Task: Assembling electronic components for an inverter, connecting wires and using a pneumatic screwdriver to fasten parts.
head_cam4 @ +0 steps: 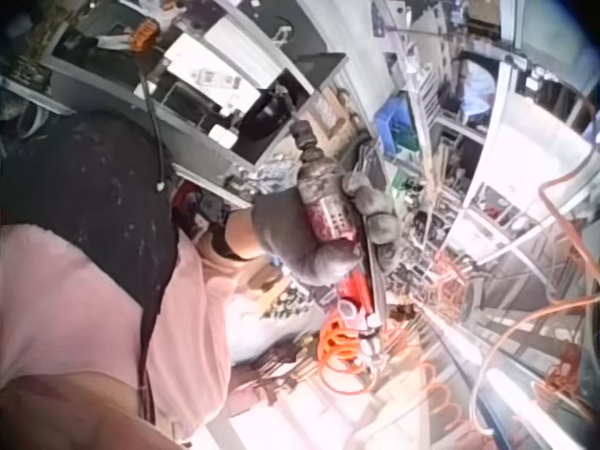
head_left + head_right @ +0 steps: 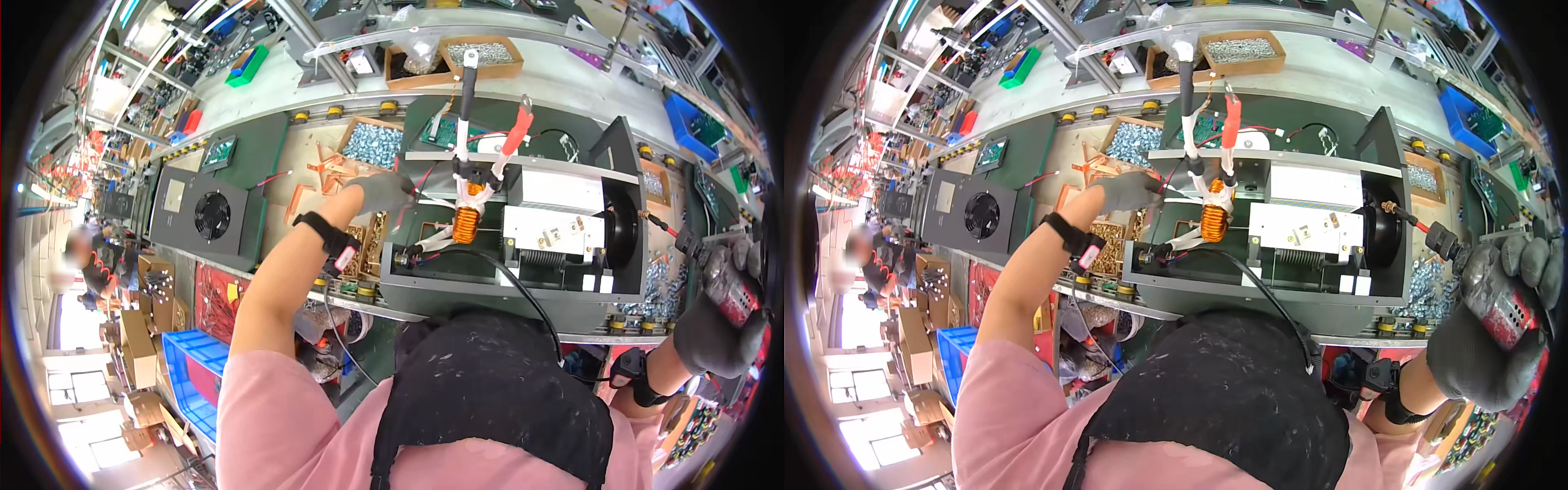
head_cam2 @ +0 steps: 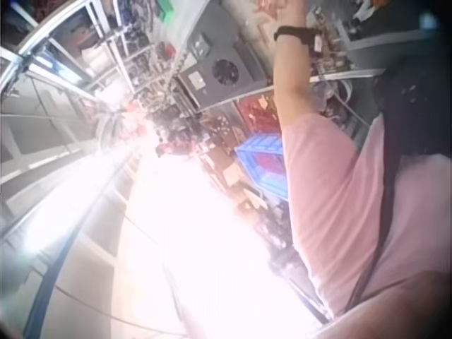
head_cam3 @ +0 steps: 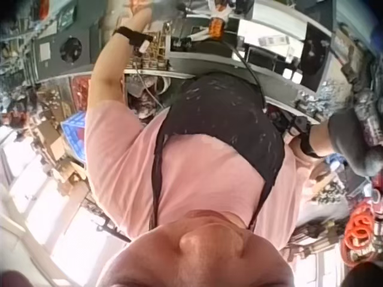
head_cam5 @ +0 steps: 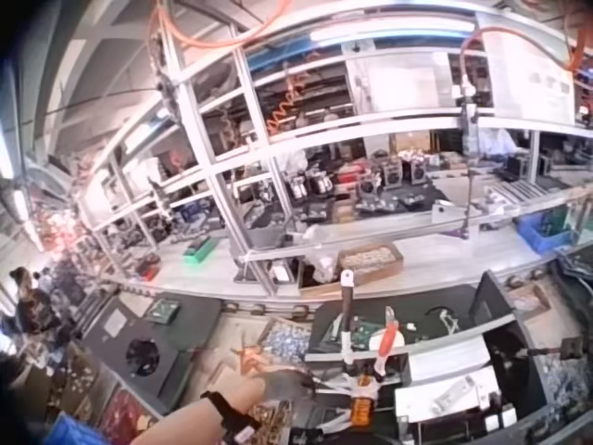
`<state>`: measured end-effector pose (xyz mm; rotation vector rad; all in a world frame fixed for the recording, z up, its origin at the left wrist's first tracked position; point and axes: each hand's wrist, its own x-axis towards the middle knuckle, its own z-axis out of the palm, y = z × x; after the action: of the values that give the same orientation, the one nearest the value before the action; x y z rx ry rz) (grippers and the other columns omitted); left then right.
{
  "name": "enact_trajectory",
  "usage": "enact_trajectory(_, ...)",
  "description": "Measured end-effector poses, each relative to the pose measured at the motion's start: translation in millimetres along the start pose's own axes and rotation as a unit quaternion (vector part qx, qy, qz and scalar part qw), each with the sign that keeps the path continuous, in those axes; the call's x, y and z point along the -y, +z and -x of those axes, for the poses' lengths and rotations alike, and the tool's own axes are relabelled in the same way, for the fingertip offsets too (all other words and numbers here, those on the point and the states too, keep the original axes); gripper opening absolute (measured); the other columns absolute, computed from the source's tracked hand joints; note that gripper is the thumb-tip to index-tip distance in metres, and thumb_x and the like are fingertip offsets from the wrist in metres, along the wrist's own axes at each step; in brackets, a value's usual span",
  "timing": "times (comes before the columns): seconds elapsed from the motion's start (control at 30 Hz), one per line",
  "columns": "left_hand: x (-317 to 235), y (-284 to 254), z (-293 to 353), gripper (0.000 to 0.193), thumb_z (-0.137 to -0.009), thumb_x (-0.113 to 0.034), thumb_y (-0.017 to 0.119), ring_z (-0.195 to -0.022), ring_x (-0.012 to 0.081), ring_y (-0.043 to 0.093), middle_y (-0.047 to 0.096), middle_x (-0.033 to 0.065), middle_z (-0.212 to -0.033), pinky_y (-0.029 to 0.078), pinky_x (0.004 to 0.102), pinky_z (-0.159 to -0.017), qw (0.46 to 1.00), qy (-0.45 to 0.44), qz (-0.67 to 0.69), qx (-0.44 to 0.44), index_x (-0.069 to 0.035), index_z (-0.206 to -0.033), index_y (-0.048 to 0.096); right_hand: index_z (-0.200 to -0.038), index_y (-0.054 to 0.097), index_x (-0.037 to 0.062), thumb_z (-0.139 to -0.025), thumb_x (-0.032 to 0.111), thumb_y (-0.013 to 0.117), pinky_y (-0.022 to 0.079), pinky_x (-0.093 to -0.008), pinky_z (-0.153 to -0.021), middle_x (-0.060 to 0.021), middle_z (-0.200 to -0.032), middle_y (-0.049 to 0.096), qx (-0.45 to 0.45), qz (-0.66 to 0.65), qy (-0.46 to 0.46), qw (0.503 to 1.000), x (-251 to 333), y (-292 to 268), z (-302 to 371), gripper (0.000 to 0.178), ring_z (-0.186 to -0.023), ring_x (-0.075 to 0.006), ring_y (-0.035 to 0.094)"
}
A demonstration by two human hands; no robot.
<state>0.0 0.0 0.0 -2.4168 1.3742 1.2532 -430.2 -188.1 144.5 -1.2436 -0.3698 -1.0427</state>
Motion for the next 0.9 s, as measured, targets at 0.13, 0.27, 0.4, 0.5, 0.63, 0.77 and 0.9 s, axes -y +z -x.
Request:
enact_trajectory(0.13, -6.1, -29.3, 36.5, 0.029, -0.084, -0.032, 0.056, -0.06, 0.011, 0.056, 0.059, 0.0055, -0.076, 0.043, 0.0255, -0.051, 0.971, 0.011, 0.21, 0.116, -0.005, -0.092, 0.063, -0.114, 0.047, -0.006, -0.081, 0.03, 0.052, 0.034, -0.0423, -0.09, -0.0151, -0.107, 0.044, -0.316, 0.214, -0.089, 0.92, -8.1, 19.7, 0.2, 0.05, -0.103, -0.0275, 0.039)
enact_trajectory(0.27, -58.6, 12.3, 43.0, 0.028, -0.084, -0.029, 0.061, -0.055, 0.0081, 0.053, 0.056, 0.0035, -0.07, 0.039, 0.02, -0.043, 0.824, 0.137, 0.549, 0.014, -0.002, -0.09, 0.06, -0.105, 0.048, 0.0018, -0.077, 0.028, 0.06, 0.037, -0.0378, -0.08, -0.0087, -0.095, 0.041, -0.131, 0.08, -0.012, 0.988, -22.4, 13.3, -10.9, 0.04, -0.09, -0.0229, 0.039)
enact_trajectory(0.4, -113.8, 63.4, 19.7, 0.023, -0.085, -0.016, 0.064, -0.064, 0.0118, 0.058, 0.062, 0.0077, -0.081, 0.047, 0.0213, -0.049, 0.777, 0.062, 0.625, 0.039, 0.0, -0.1, 0.06, -0.109, 0.051, 0.007, -0.079, 0.018, 0.065, 0.043, -0.039, -0.077, -0.0054, -0.092, 0.045, -0.108, 0.132, -0.017, 0.985, -52.1, 11.9, -13.3, 0.035, -0.088, -0.023, 0.046)
enact_trajectory(0.5, -122.3, 78.4, 9.7, 0.024, -0.087, -0.016, 0.062, -0.068, 0.0142, 0.059, 0.06, 0.0061, -0.082, 0.049, 0.0233, -0.054, 0.73, 0.035, 0.682, -0.025, 0.001, -0.103, 0.059, -0.111, 0.049, 0.0045, -0.078, 0.014, 0.066, 0.048, -0.039, -0.074, -0.0088, -0.09, 0.049, -0.164, 0.091, 0.015, 0.982, -81.0, 21.6, -3.3, 0.037, -0.086, -0.025, 0.052)
enact_trajectory(0.63, -125.5, 81.5, 9.5, 0.023, -0.087, -0.013, 0.061, -0.071, 0.0149, 0.06, 0.062, 0.008, -0.084, 0.051, 0.0235, -0.058, 0.741, 0.006, 0.667, -0.077, 0.003, -0.103, 0.06, -0.107, 0.049, 0.0041, -0.076, 0.011, 0.064, 0.05, -0.0377, -0.072, -0.014, -0.089, 0.056, -0.185, 0.086, 0.049, 0.978, -119.4, 25.1, 5.3, 0.035, -0.081, -0.0256, 0.058)
enact_trajectory(0.77, -127.2, 81.7, 13.5, 0.021, -0.086, -0.009, 0.06, -0.072, 0.0153, 0.062, 0.063, 0.0106, -0.086, 0.053, 0.0238, -0.06, 0.76, -0.024, 0.642, -0.099, 0.004, -0.102, 0.06, -0.105, 0.048, 0.0022, -0.077, 0.006, 0.061, 0.05, -0.0357, -0.072, -0.014, -0.089, 0.058, -0.174, 0.097, 0.092, 0.976, -151.8, 25.5, 12.3, 0.031, -0.08, -0.0226, 0.059)
enact_trajectory(0.9, -121.8, 81.1, 14.2, 0.019, -0.085, -0.006, 0.06, -0.07, 0.0157, 0.062, 0.063, 0.0114, -0.085, 0.053, 0.0247, -0.061, 0.76, -0.052, 0.64, -0.098, 0.005, -0.101, 0.06, -0.105, 0.048, 0.0021, -0.077, 0.003, 0.058, 0.05, -0.0358, -0.073, -0.0136, -0.089, 0.058, -0.177, 0.107, 0.1, 0.973, -170.8, 27.5, 15.5, 0.03, -0.08, -0.0221, 0.059)
